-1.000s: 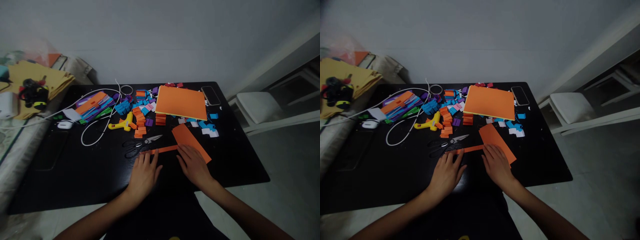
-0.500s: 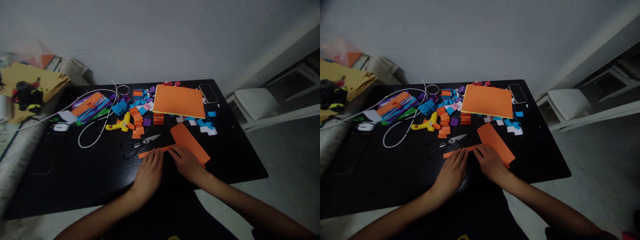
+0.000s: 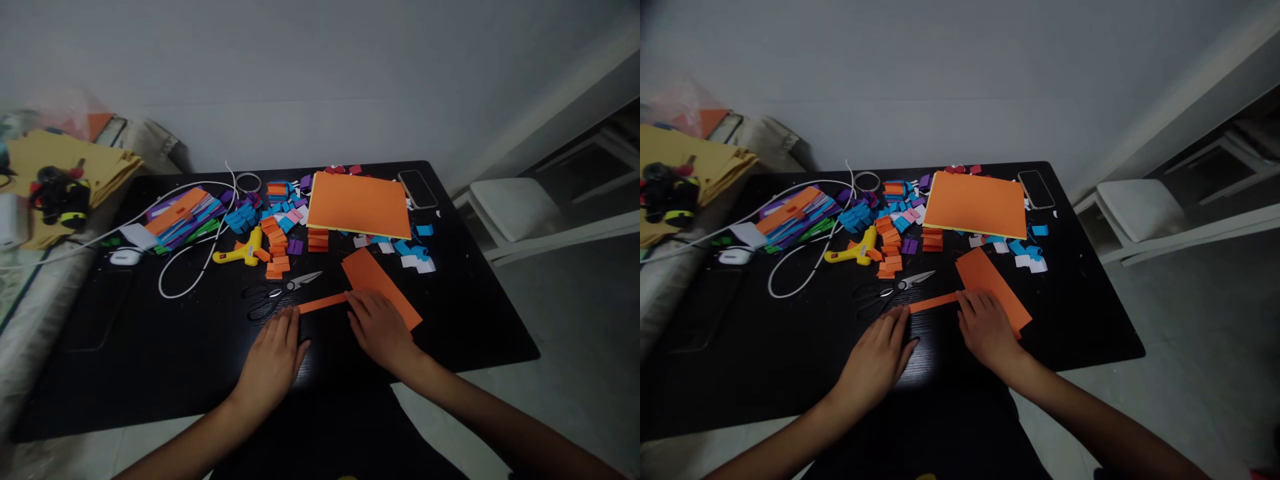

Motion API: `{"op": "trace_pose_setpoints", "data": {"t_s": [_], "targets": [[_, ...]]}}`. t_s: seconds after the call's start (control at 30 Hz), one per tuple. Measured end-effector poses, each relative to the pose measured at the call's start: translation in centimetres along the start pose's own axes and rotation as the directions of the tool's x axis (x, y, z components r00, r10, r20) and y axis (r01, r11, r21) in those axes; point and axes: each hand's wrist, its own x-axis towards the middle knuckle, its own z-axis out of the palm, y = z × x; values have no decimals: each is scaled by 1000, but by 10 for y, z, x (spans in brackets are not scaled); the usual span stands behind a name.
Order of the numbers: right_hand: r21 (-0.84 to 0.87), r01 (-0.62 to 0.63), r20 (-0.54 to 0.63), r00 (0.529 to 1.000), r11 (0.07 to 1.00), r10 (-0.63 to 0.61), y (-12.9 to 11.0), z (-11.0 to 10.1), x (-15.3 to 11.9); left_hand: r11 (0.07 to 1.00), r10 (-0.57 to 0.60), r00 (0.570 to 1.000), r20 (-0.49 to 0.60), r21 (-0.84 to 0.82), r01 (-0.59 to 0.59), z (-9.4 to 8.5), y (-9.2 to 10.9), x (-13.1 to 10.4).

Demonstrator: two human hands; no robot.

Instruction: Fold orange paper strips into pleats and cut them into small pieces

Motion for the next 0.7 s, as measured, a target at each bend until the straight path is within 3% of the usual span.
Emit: {"op": "trace_pose_setpoints", "data": {"t_s": [0.2, 0.37, 0.43, 0.5, 0.53, 0.6, 0.67, 0.7], "targets": [[9, -12, -34, 999, 1000, 12, 4, 0, 0, 997, -51, 998, -36, -58, 49, 0, -11, -11], [12, -7, -64, 998, 1000, 8, 6, 2, 0, 970, -66, 995, -79, -239, 46, -7, -18, -7], [22, -10, -61, 998, 1000, 12, 6, 4, 0, 943, -86, 990, -113, -329, 44, -14, -31, -6], [34, -18, -53, 998, 999, 20, 7, 5, 0, 923, -142, 975, -169, -379, 69, -24, -56, -8], [40, -23, -50, 998, 999, 25, 7, 6, 0, 932, -211, 954, -214, -337, 131, -31, -74, -10], [52, -31, -47, 998, 998, 33, 8, 7, 0, 905, -425, 873, -239, -135, 403, -46, -115, -17], [62, -39, -43, 998, 997, 41, 9, 8, 0, 749, -629, 754, -190, 112, 653, -63, -158, -27], [66, -43, -39, 998, 997, 45, 9, 9, 0, 633, -722, 662, -199, 194, 749, -70, -176, -33]]}}
